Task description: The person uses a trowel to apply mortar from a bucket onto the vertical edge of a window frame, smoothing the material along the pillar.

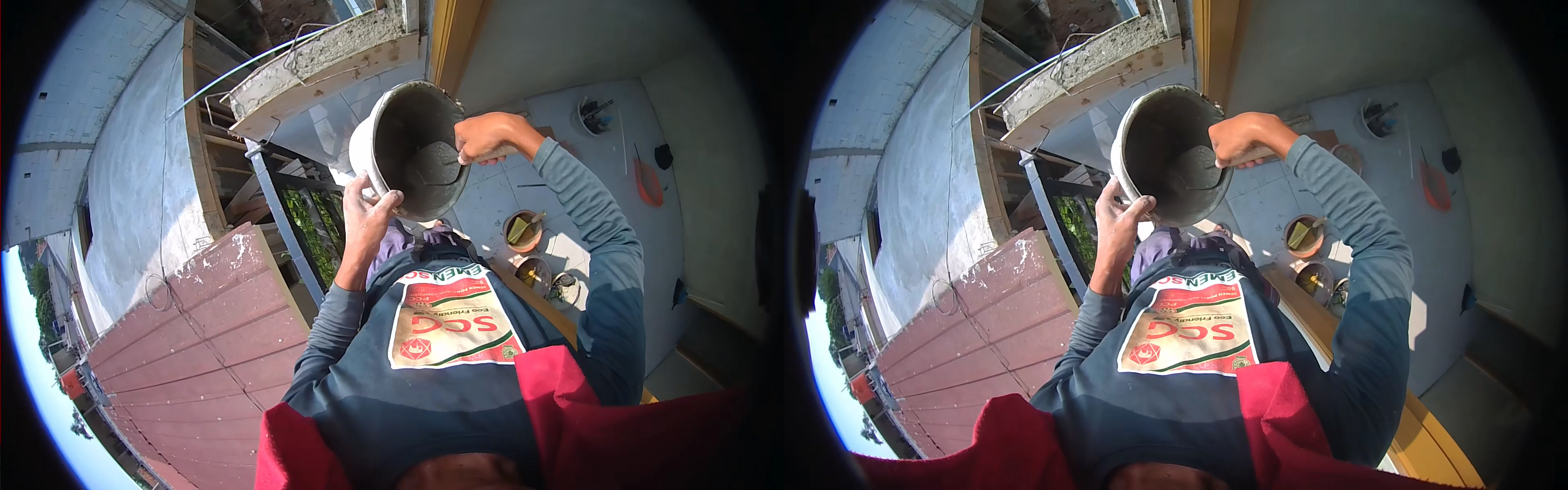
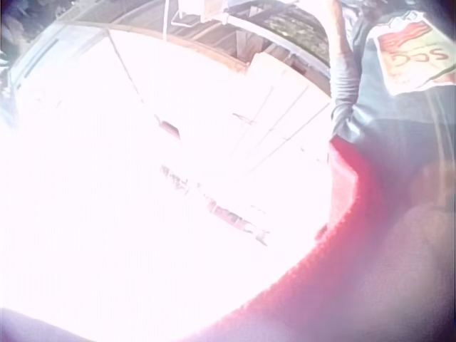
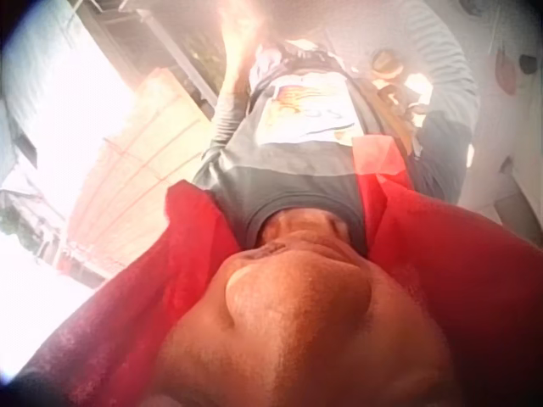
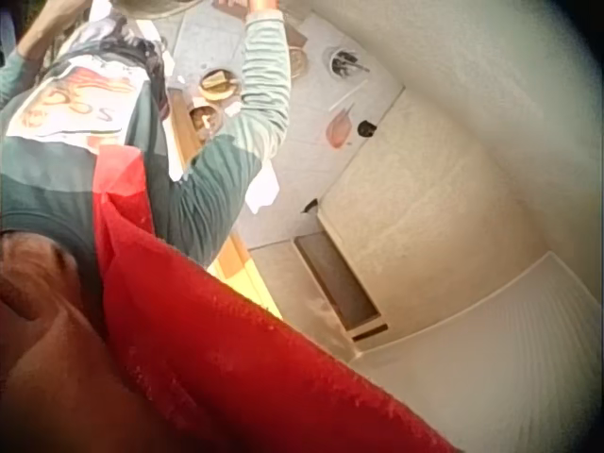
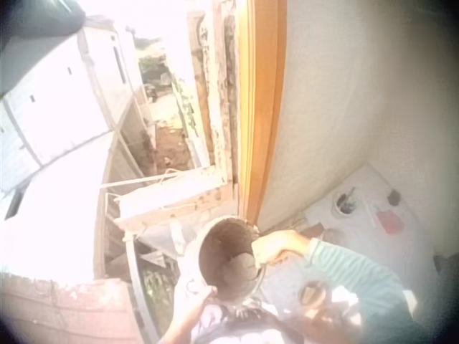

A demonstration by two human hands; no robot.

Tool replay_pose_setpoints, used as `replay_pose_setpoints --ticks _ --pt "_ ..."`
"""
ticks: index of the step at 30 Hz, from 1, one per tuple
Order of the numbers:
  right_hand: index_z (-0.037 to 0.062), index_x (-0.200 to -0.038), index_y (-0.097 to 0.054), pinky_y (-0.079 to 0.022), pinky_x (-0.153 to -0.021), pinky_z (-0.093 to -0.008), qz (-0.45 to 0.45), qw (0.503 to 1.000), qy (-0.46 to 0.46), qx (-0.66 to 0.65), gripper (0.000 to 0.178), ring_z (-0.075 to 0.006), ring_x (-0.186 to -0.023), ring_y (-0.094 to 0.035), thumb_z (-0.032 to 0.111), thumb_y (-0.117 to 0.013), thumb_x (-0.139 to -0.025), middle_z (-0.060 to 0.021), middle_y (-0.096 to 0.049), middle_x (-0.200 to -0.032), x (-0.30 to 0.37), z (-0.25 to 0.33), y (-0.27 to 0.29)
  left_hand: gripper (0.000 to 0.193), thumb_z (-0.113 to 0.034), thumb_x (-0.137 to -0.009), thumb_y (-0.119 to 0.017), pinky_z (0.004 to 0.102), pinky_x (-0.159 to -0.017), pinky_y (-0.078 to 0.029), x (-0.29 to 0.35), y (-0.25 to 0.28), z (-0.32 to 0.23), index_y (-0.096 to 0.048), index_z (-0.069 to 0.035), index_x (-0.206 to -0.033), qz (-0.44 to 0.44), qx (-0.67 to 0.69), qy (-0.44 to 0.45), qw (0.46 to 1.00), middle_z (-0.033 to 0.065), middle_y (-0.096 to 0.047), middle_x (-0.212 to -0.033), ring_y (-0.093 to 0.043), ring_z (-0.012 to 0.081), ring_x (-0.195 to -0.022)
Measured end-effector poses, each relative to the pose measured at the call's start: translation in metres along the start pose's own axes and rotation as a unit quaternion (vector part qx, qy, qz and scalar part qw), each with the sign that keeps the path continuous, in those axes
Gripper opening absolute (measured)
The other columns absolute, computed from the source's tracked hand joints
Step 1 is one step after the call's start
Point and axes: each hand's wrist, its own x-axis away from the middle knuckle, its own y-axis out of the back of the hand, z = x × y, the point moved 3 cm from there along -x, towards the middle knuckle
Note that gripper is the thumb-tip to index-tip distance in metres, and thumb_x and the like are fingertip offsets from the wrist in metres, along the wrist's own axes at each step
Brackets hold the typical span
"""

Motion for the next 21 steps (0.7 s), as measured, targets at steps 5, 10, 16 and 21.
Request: replay_pose_setpoints --ticks 5,10,16,21 --pt "0.0002 -0.094 -0.069 -0.049 -0.044 -0.0263 0.077 0.909 0.16 -0.376 0.024 -0.0107 -0.054 -0.058 0.023 -0.061 -0.094 -0.003 -0.062 -0.073 -0.023 -0.016 -0.055 0.039 -0.001 -0.08 -0.068 0.0296 -0.068 -0.061 0.004 0.013 -0.019 -0.059 0.004 -0.117 0.044 0.103 0.04 0.993 0.0094 -0.068 -0.092 -0.069 0.0157 -0.077" --pt "-0.0015 -0.106 -0.066 -0.047 -0.045 -0.0232 -0.004 0.871 0.191 -0.453 0.024 -0.0078 -0.055 -0.057 0.02 -0.059 -0.096 -0.0039 -0.062 -0.074 0.008 0.009 -0.038 0.046 0.0 -0.079 -0.068 0.0237 -0.061 -0.056 -0.015 0.048 -0.011 -0.058 0.002 -0.124 0.057 0.136 0.059 0.987 0.0078 -0.068 -0.101 -0.066 0.0124 -0.075" --pt "-0.0008 -0.104 -0.065 -0.046 -0.046 -0.0222 -0.1 0.92 0.127 -0.358 0.026 -0.0065 -0.055 -0.055 0.023 -0.056 -0.1 -0.0025 -0.06 -0.076 0.05 0.048 0.009 0.051 0.004 -0.077 -0.065 0.0225 -0.058 -0.057 -0.046 0.072 -0.006 -0.054 0.001 -0.127 0.09 0.282 0.107 0.949 0.0093 -0.067 -0.105 -0.065 0.0112 -0.078" --pt "-0.0018 -0.108 -0.063 -0.049 -0.047 -0.025 -0.112 0.905 0.142 -0.386 0.029 -0.0088 -0.058 -0.057 0.025 -0.053 -0.101 -0.0032 -0.061 -0.079 0.08 0.085 0.043 0.046 0.007 -0.076 -0.064 0.0265 -0.064 -0.057 -0.069 0.098 -0.005 -0.057 0.0 -0.12 0.139 0.336 0.111 0.925 0.0095 -0.067 -0.102 -0.066 0.0153 -0.078"
